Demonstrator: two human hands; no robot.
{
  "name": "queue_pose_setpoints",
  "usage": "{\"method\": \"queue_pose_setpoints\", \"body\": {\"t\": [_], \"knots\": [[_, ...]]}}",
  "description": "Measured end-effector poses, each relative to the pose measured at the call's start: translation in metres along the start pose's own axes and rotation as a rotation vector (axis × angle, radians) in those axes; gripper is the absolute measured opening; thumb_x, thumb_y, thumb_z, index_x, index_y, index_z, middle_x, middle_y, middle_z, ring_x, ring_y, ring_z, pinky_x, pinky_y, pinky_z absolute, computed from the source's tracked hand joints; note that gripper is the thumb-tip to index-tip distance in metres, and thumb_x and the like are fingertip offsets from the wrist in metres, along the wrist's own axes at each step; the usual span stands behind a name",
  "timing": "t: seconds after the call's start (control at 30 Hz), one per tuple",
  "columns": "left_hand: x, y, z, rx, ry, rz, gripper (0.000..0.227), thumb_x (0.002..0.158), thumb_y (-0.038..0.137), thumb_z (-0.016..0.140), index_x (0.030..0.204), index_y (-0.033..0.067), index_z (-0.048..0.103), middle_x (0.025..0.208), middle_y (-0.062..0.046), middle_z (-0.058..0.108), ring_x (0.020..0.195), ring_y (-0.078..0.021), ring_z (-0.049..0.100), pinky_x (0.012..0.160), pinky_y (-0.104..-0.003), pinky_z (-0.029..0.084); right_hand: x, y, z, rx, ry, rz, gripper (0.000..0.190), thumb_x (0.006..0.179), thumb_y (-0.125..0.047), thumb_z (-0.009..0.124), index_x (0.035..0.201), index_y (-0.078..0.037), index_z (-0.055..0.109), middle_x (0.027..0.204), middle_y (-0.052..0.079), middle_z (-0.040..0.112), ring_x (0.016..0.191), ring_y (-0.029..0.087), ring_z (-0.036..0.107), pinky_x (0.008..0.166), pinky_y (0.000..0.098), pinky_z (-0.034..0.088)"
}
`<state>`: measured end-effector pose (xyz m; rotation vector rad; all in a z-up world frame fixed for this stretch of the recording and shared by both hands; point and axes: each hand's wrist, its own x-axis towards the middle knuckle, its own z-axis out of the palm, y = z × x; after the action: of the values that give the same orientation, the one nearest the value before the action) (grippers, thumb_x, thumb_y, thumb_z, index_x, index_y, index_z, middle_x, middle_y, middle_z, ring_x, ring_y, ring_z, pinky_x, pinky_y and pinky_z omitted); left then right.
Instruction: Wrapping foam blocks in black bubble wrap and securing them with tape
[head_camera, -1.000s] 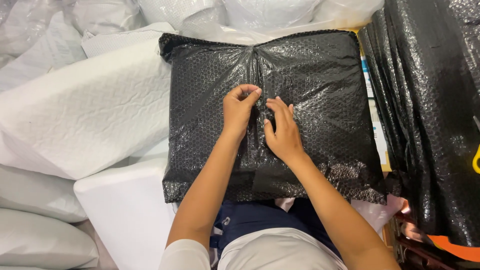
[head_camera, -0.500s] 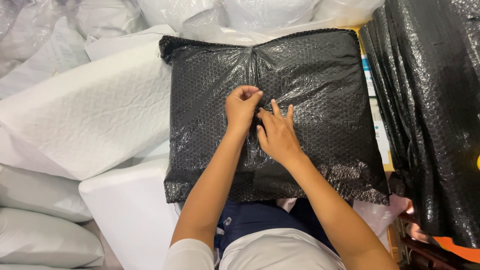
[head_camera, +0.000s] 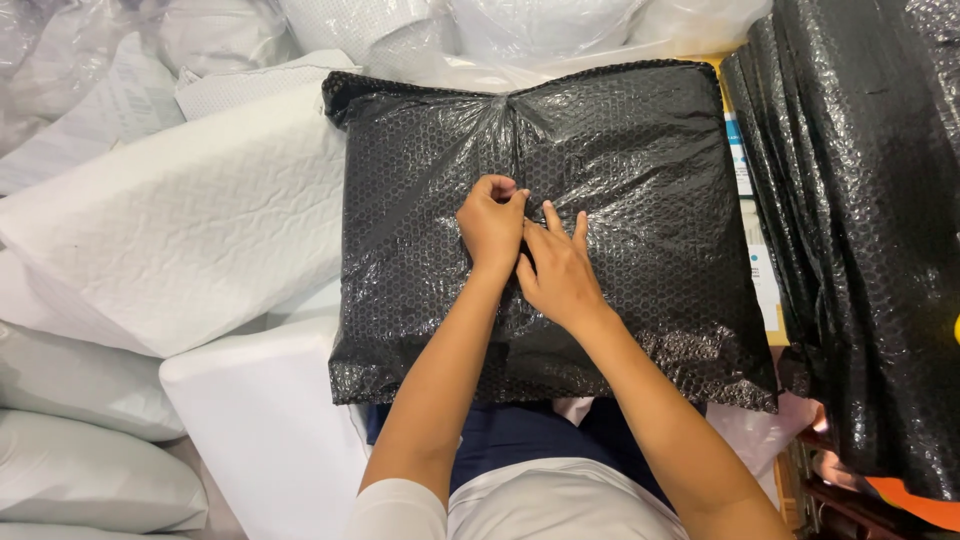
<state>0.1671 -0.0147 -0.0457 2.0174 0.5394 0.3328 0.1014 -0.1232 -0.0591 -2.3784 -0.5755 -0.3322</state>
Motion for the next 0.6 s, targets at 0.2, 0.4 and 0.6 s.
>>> {"method": "queue_pose_setpoints", "body": {"t": [0.2, 0.4, 0.6], "knots": [[-0.002, -0.009, 0.005, 0.085, 0.051, 0.103, 0.024, 0.07, 0.015, 0.087, 0.088, 0.016, 0.071, 0.081, 0.001, 0.071, 0.089, -0.0271, 0.073, 0.082, -0.041, 0.058, -0.001, 0.006, 0.005, 0.036, -0.012, 0.028, 0.037, 0.092, -0.012, 0.062, 0.128, -0.005, 0.064, 0.134, 0.017, 0.067, 0.148, 0.037, 0.041, 0.119, 0.069, 0.008], [-0.001, 0.002, -0.006, 0.11, 0.005, 0.083, 0.047, 0.068, 0.017, 0.091, 0.102, 0.013, 0.059, 0.087, -0.004, 0.057, 0.094, -0.0344, 0.068, 0.088, -0.049, 0.054, 0.0, 0.005, 0.002, 0.024, -0.019, 0.019, 0.024, 0.094, -0.016, 0.063, 0.115, -0.007, 0.065, 0.129, 0.018, 0.07, 0.145, 0.04, 0.045, 0.118, 0.0716, 0.011], [0.024, -0.011, -0.001, 0.036, -0.12, -0.1, 0.049, 0.065, 0.022, 0.092, 0.102, 0.0144, 0.062, 0.068, 0.003, 0.061, 0.045, -0.0158, 0.067, 0.069, -0.033, 0.059, -0.001, 0.013, 0.008, 0.025, -0.035, 0.029, 0.02, 0.093, -0.018, 0.067, 0.11, -0.009, 0.064, 0.129, 0.017, 0.07, 0.144, 0.041, 0.046, 0.115, 0.0748, 0.014]]}}
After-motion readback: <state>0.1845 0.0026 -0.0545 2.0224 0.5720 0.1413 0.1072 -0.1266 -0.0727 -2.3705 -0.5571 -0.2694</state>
